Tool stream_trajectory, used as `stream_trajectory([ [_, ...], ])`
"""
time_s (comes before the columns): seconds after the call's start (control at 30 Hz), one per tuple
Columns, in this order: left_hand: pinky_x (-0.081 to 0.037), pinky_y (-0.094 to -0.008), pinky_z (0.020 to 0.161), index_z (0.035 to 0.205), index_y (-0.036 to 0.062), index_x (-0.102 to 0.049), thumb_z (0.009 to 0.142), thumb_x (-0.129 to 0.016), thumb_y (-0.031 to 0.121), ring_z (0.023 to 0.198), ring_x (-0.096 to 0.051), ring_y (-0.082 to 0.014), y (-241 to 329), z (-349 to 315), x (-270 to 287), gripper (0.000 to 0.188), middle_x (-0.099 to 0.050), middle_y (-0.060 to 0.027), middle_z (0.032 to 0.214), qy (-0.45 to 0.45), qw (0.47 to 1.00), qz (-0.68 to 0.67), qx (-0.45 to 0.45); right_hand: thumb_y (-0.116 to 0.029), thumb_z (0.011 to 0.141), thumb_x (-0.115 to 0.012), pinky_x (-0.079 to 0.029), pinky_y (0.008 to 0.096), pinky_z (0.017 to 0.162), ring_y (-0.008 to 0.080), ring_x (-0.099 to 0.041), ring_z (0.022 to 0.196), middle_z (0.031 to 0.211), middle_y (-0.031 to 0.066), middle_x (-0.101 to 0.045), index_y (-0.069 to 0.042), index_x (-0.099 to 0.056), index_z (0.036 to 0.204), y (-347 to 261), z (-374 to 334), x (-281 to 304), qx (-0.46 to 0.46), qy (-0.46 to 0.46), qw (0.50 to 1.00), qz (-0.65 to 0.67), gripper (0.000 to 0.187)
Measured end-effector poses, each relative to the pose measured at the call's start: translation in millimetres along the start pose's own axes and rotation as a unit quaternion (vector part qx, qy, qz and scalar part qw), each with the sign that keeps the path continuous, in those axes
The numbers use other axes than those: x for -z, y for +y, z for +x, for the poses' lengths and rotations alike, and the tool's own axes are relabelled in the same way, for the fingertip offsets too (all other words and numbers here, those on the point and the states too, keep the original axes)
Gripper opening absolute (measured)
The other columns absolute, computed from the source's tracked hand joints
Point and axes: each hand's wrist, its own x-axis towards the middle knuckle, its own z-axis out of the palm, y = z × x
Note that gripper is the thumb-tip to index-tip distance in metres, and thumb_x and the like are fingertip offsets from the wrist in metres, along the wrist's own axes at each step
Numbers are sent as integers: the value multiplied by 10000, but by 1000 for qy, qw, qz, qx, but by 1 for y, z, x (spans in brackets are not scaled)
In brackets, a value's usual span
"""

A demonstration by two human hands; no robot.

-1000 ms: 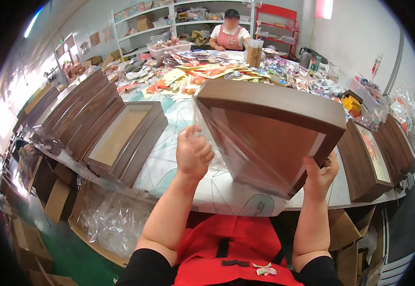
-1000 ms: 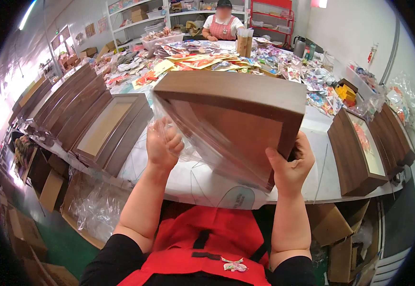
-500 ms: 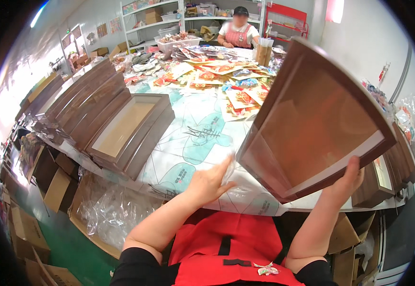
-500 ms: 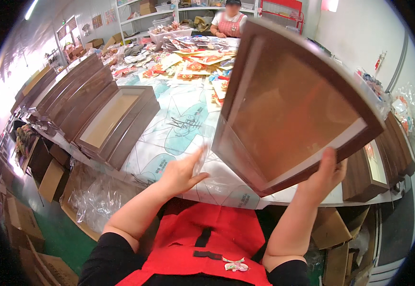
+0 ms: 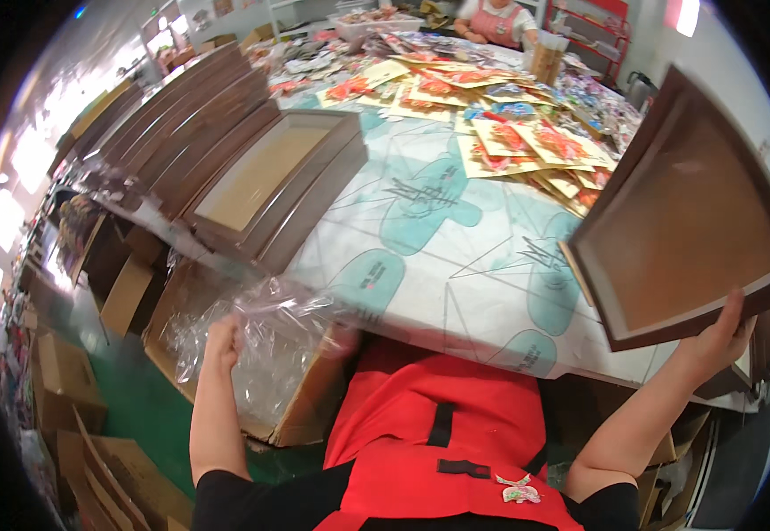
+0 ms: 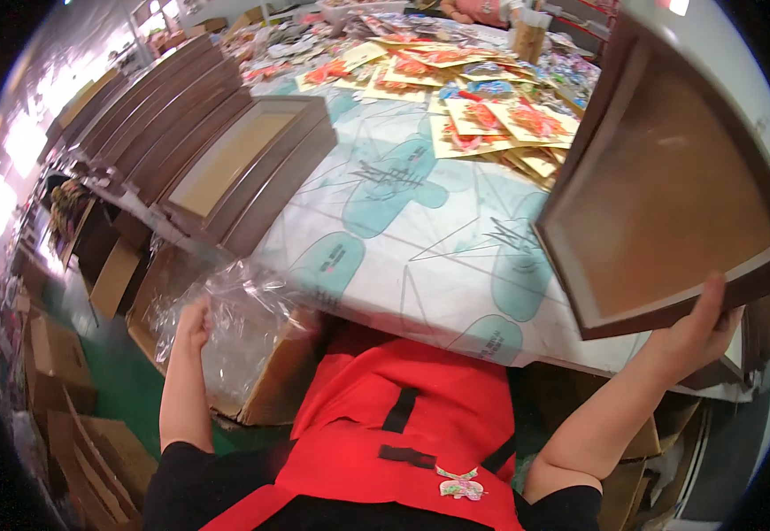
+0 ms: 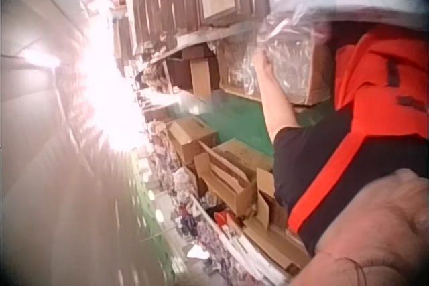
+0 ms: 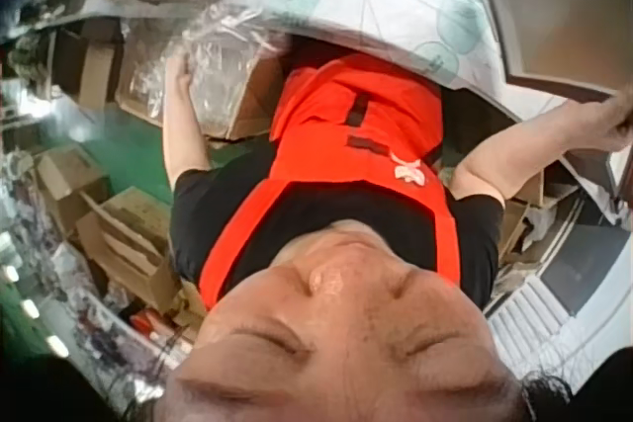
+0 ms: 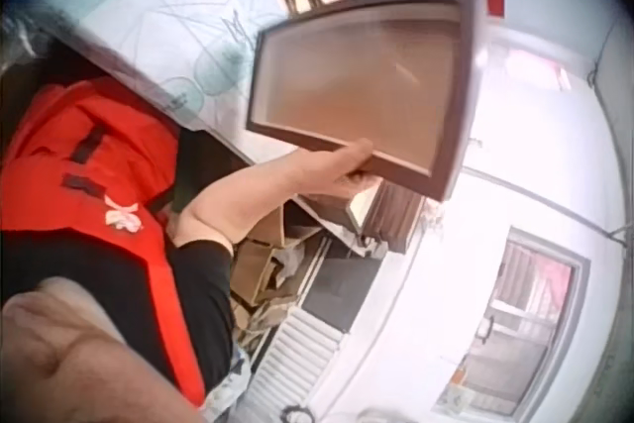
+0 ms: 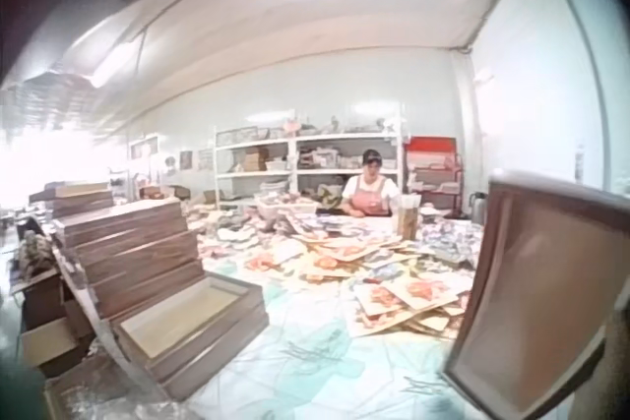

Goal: The person assembles decorative frames by placing a red paper cutout into a wooden frame, inserting a backing board, and securing the assembly with a wooden stick. They then wrap the finished frame in plastic film. The process is repeated for multiple units in a workshop setting.

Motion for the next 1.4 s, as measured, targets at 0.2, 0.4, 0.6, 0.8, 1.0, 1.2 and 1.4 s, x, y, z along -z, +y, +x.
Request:
stream_trajectory([
  [0.2,-276,-489,1081,1350,-27,-363,766,-706,297,1291,-333,-402,-43,66,35,751,-360,-277,1361,430,851,184,-237,-171,650,-866,-518,320,784,249,-663,855,1002,124,-669,-31,-612,1132,48,-68,-4,308,-183,894,-267,562],
  [0.4,-138,-587,1113,1477,139,-262,746,-722,446,1426,-87,-391,-15,-3,-50,916,-57,-220,1539,336,750,488,-294,-47,688,-774,-530,374,823,348,-656,939,1083,190,-650,27,-538,1170,50,-108,-14,389,-327,845,-169,541],
  [0.6,-174,-584,1115,1475,140,-288,723,-677,590,1438,-69,-377,-49,2,-94,959,-77,-126,1576,-31,684,718,-121,-117,687,-749,-532,418,810,331,-653,954,1045,165,-655,-11,-581,1031,53,-163,-18,414,-444,775,-174,397],
  [0.8,-405,-440,1004,1314,131,-523,850,-559,350,1172,-526,-393,-124,30,-53,515,-538,-229,1287,-252,711,653,-62,-115,807,-587,-507,369,816,269,-658,953,1001,85,-674,-68,-603,904,66,-206,-30,415,-443,768,-204,109],
  [1.0,-498,-443,833,987,75,-705,802,-620,215,949,-630,-359,-16,1,-50,247,-659,-219,973,-154,657,725,-137,-111,741,-602,-481,395,895,281,-606,1063,1084,110,-643,-37,-616,965,74,-226,-32,308,-502,782,-206,237],
  [1.2,-495,-443,812,1050,87,-662,806,-672,178,938,-631,-345,44,-82,-84,261,-660,-153,1011,97,657,718,-207,-38,746,-658,-515,379,811,286,-643,926,1001,120,-659,-27,-623,961,67,-191,-16,180,-499,847,-33,218],
  [1.4,-473,-399,763,1032,10,-622,855,-607,52,900,-596,-333,45,-111,-122,183,-621,-169,979,123,747,501,-419,-16,764,-617,-458,433,831,360,-563,940,966,165,-617,-15,-604,1000,128,-71,76,148,-274,871,-381,236],
])
